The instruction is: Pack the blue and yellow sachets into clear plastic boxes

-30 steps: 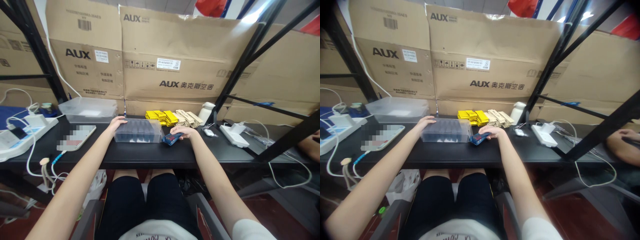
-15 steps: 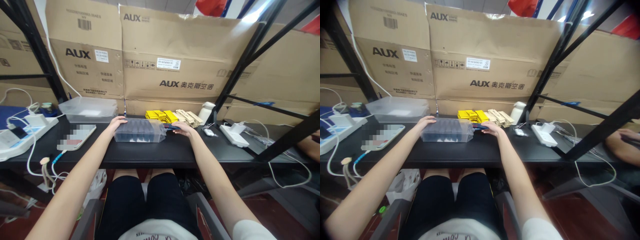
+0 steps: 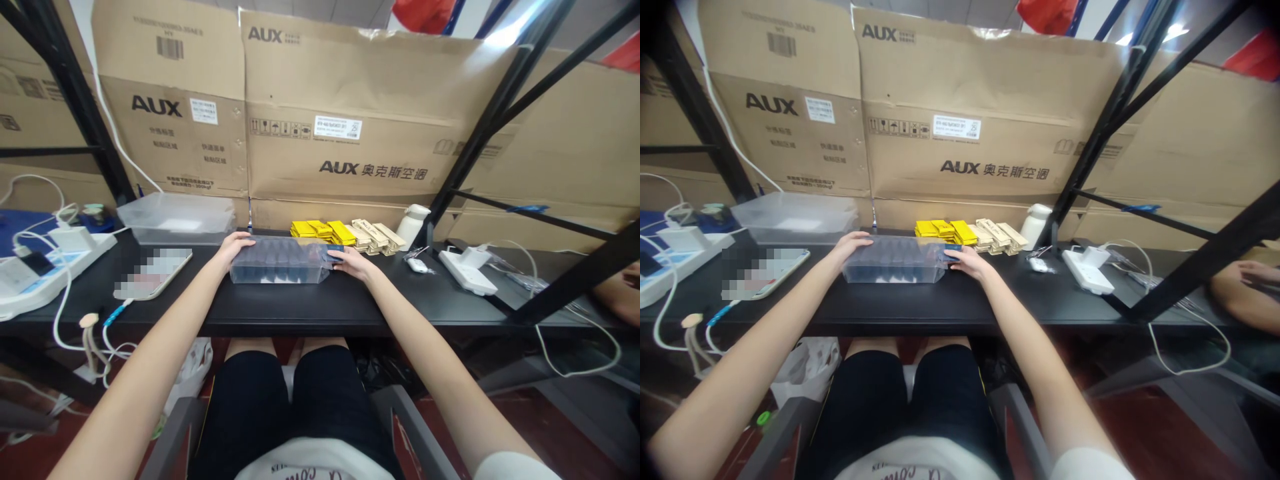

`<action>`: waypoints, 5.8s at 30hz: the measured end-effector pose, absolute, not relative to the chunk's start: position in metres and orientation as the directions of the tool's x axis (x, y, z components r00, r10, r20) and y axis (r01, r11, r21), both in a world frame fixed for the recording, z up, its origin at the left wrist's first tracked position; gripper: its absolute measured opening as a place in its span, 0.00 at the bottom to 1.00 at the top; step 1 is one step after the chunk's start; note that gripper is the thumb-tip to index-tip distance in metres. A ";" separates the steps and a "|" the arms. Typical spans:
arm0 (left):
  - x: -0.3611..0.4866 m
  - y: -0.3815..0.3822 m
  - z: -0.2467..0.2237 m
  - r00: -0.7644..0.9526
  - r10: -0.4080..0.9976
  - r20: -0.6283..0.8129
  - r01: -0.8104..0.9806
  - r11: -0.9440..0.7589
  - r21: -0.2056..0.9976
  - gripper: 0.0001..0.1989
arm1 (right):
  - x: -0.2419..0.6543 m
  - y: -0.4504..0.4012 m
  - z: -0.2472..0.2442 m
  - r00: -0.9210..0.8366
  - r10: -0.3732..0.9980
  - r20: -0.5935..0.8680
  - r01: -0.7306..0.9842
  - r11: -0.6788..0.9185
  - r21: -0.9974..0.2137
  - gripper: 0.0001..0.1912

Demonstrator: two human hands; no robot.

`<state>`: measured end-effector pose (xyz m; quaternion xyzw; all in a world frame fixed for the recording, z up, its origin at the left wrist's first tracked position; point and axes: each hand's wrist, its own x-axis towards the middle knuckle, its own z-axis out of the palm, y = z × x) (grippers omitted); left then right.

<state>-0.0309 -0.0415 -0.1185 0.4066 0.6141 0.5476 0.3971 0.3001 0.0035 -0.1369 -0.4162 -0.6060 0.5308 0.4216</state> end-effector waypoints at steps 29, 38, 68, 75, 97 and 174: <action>-0.033 -0.035 -0.128 -0.274 0.962 0.014 0.082 0.009 0.997 0.09 | 0.283 -0.003 -0.149 -0.282 0.927 0.248 0.194 0.308 -0.931 0.23; -0.032 -0.036 -0.127 -0.266 0.964 0.015 0.112 0.015 0.994 0.07 | 0.285 -0.002 -0.150 -0.412 0.892 0.185 0.155 0.268 -0.951 0.20; -0.024 -0.068 -0.112 0.251 0.966 -0.061 0.194 0.012 0.981 0.21 | 0.292 0.007 -0.119 -0.380 0.898 0.221 0.254 0.331 -0.909 0.10; -0.025 -0.071 -0.112 0.374 0.922 -0.099 0.113 0.061 0.992 0.29 | 0.274 0.014 -0.013 -0.569 0.786 0.242 0.316 0.481 -0.818 0.11; 0.004 -0.066 -0.124 0.123 0.953 0.277 0.157 -0.294 0.943 0.42 | 0.235 -0.030 0.065 -0.596 0.439 0.673 0.517 0.851 -0.098 0.22; 0.080 -0.190 -0.028 0.286 0.209 0.935 0.231 -0.962 0.145 0.25 | 0.281 -0.170 -0.010 -0.203 0.087 0.975 0.354 0.935 -0.009 0.22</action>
